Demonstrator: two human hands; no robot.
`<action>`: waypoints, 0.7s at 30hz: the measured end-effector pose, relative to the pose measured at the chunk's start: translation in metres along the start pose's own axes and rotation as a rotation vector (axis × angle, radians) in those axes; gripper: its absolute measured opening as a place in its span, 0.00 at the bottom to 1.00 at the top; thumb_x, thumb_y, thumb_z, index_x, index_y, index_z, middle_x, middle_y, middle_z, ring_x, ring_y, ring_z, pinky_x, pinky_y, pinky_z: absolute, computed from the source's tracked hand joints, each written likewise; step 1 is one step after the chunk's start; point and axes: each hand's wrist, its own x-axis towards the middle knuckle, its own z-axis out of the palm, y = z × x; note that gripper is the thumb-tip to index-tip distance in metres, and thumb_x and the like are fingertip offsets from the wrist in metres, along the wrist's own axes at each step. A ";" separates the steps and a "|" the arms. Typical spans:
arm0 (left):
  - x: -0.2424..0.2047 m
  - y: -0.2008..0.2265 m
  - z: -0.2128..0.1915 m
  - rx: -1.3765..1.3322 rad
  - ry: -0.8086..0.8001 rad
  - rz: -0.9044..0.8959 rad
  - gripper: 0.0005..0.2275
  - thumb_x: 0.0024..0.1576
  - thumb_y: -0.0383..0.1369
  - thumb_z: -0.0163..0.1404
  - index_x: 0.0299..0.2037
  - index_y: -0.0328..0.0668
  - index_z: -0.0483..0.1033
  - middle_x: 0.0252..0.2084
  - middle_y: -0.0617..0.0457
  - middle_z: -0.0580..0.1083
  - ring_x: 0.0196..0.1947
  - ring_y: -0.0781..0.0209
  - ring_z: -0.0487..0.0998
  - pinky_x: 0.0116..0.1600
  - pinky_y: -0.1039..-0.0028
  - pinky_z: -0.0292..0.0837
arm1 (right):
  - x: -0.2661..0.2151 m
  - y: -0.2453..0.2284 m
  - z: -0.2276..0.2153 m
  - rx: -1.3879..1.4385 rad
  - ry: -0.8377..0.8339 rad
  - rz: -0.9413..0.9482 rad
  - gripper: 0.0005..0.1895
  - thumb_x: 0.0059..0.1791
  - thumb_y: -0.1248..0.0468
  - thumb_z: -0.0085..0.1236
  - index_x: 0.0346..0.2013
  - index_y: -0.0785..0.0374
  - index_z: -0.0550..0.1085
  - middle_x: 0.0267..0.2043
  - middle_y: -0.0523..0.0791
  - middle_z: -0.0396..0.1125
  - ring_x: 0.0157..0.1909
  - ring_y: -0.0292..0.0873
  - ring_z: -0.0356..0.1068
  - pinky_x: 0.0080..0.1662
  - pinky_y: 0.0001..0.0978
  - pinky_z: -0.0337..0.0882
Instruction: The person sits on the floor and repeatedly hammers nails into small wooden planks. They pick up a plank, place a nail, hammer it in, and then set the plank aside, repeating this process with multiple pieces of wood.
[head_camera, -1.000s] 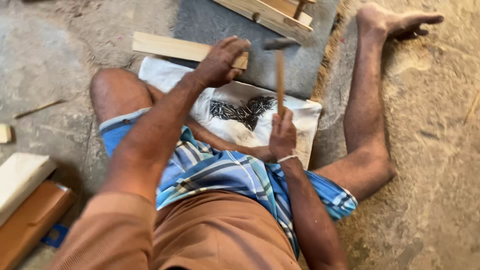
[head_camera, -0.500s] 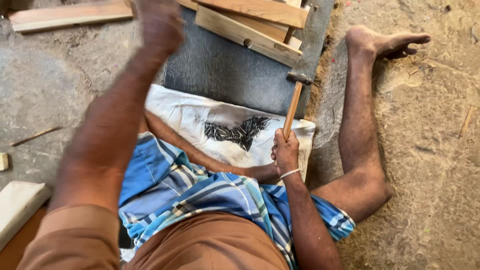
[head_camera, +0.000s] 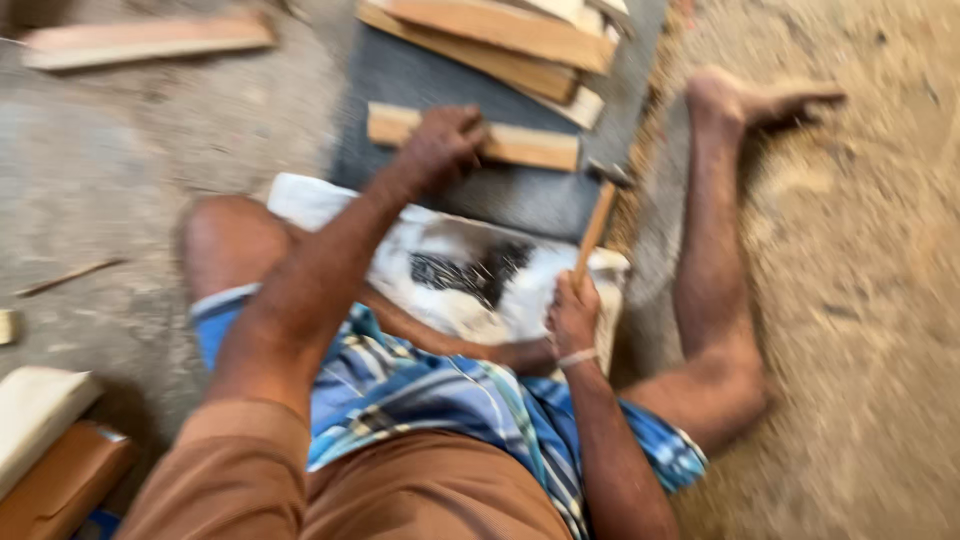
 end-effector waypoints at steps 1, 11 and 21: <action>-0.014 -0.006 -0.005 0.015 0.047 0.002 0.19 0.56 0.36 0.62 0.56 0.43 0.74 0.58 0.43 0.70 0.60 0.45 0.71 0.65 0.52 0.65 | 0.006 0.002 0.004 0.023 -0.032 -0.020 0.11 0.56 0.56 0.53 0.35 0.56 0.64 0.21 0.36 0.52 0.15 0.29 0.51 0.15 0.23 0.53; -0.110 0.022 -0.005 0.175 0.359 -0.311 0.10 0.45 0.24 0.56 0.37 0.47 0.79 0.63 0.40 0.72 0.64 0.44 0.72 0.63 0.50 0.64 | -0.018 0.004 0.024 -0.198 -0.100 0.030 0.13 0.55 0.57 0.53 0.33 0.61 0.65 0.19 0.39 0.55 0.15 0.34 0.53 0.15 0.29 0.54; -0.119 0.138 0.051 -0.167 -0.145 0.034 0.05 0.55 0.31 0.53 0.39 0.42 0.75 0.37 0.44 0.75 0.39 0.46 0.81 0.36 0.58 0.79 | -0.014 0.028 0.036 -0.266 -0.308 0.032 0.11 0.54 0.58 0.54 0.35 0.62 0.67 0.21 0.39 0.57 0.16 0.31 0.54 0.16 0.27 0.55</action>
